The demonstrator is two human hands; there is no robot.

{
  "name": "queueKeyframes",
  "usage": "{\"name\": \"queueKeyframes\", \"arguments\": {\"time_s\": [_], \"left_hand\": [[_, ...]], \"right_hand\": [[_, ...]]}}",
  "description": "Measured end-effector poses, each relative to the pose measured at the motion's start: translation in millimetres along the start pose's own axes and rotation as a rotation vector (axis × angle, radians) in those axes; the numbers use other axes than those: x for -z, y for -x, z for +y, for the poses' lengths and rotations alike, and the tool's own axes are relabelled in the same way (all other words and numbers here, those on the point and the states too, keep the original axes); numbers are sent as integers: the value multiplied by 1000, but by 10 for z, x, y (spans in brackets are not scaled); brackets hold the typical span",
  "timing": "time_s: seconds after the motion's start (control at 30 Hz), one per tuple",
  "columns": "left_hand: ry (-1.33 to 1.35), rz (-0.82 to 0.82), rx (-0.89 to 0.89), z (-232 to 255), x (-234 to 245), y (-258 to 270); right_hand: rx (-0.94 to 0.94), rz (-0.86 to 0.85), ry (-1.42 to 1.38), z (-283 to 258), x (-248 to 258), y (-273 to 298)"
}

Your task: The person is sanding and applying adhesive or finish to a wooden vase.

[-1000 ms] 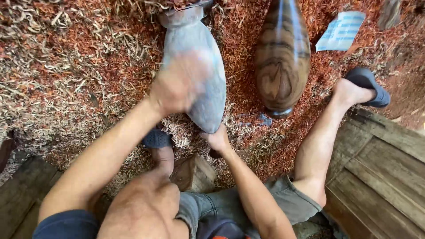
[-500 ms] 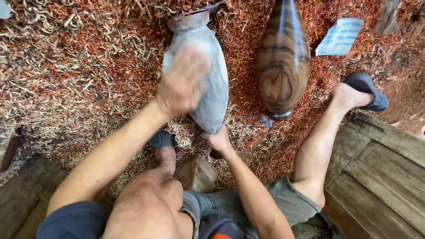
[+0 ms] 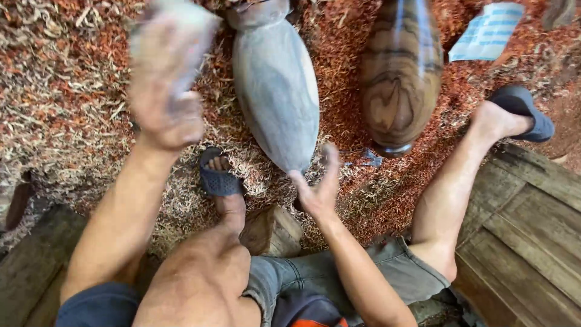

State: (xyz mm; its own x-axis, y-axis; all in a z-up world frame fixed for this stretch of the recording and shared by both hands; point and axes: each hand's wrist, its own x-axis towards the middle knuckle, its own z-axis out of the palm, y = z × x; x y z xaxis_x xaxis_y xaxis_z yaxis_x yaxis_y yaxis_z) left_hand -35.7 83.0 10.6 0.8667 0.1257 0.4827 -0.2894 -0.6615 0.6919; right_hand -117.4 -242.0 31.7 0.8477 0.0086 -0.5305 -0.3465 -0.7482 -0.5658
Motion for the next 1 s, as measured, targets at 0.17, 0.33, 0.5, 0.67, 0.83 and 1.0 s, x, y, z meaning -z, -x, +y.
{"name": "queueKeyframes", "arguments": {"time_s": [0.17,0.33,0.5,0.67,0.83,1.0], "left_hand": [[-172,175,183,-297,283,825],[-576,-92,430,-381,425,1321],[-638,-362,480,-332,468,1133],[-570,-220,464,-459,424,1302],[-498,-128,488,-359,470,1244],[-452,-139,496,-342,415,1200]], "right_hand": [[688,244,319,-337,-183,-442],[665,146,457,-1202,-350,-1046],[609,204,620,-1480,-723,-1324],[1076,-49,1335,-965,-559,-672],[1444,-392,1498,-480,-232,-491],[1639,-611,1145,-616,-23,-1055]]}}
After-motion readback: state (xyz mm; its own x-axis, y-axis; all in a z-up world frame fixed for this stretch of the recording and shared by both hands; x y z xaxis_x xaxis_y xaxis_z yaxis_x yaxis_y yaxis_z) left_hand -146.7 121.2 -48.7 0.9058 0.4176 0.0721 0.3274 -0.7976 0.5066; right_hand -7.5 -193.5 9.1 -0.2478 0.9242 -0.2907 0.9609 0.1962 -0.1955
